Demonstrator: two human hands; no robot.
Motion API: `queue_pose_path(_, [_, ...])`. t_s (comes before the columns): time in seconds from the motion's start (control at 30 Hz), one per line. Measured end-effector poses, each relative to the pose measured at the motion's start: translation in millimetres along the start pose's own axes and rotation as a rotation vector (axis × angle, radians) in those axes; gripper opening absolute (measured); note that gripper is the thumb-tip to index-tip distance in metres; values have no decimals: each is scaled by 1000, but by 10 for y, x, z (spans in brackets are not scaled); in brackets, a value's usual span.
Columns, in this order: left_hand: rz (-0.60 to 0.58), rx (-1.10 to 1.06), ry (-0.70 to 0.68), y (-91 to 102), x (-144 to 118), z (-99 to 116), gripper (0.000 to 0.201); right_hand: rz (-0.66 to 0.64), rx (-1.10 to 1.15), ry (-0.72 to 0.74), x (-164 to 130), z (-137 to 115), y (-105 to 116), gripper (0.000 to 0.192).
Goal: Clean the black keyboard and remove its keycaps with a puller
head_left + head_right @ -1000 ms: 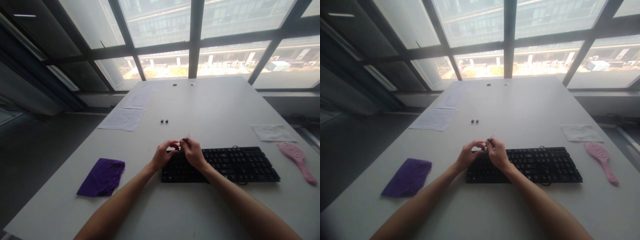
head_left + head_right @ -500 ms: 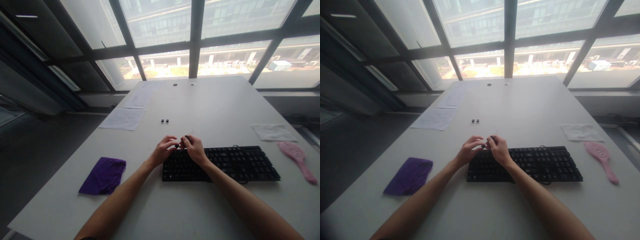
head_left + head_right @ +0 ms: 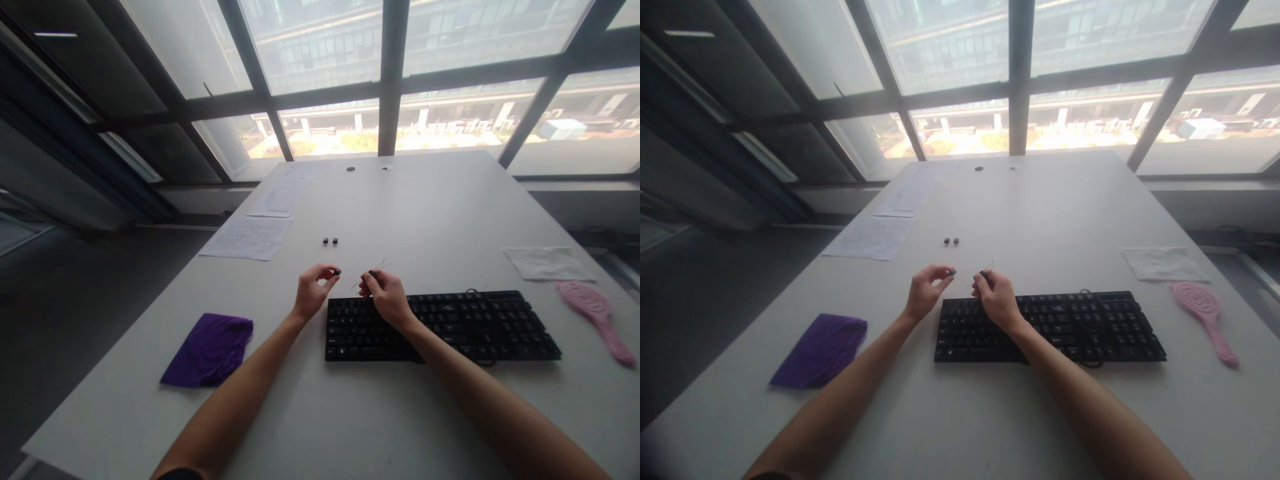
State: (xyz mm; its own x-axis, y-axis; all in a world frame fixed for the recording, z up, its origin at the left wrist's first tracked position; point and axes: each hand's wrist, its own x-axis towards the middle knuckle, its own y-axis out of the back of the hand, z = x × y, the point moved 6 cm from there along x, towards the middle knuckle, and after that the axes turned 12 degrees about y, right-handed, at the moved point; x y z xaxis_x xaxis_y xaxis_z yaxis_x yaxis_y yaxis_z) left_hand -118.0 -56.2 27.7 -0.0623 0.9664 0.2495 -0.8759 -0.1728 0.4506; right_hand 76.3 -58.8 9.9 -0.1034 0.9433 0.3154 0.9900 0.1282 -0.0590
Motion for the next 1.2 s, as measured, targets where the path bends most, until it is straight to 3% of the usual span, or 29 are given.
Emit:
queue_pose_path(0.13, [-21, 101, 43, 12, 65, -194, 11, -3, -2, -3, 0, -7, -6, 39])
queue_pose_path(0.27, [-73, 205, -13, -33, 54, -207, 12, -5, 0, -3, -4, -14, -7, 35])
queue_pose_path(0.47, [-27, 379, -64, -50, 154, -222, 12, -13, 1, 3, -5, -18, -18, 34])
queue_pose_path(0.73, [14, 507, -144, -294, 651, -262, 13, -15, -20, 9, -10, -9, -19, 35])
queue_pose_path(0.93, [118, 579, -157, -349, 1053, -286, 11, -22, -34, 9, -19, 6, -18, 31])
queue_pose_path(1.2, [200, 604, -116, -343, 1206, -368, 14, -45, -49, 9, -27, 16, -24, 28])
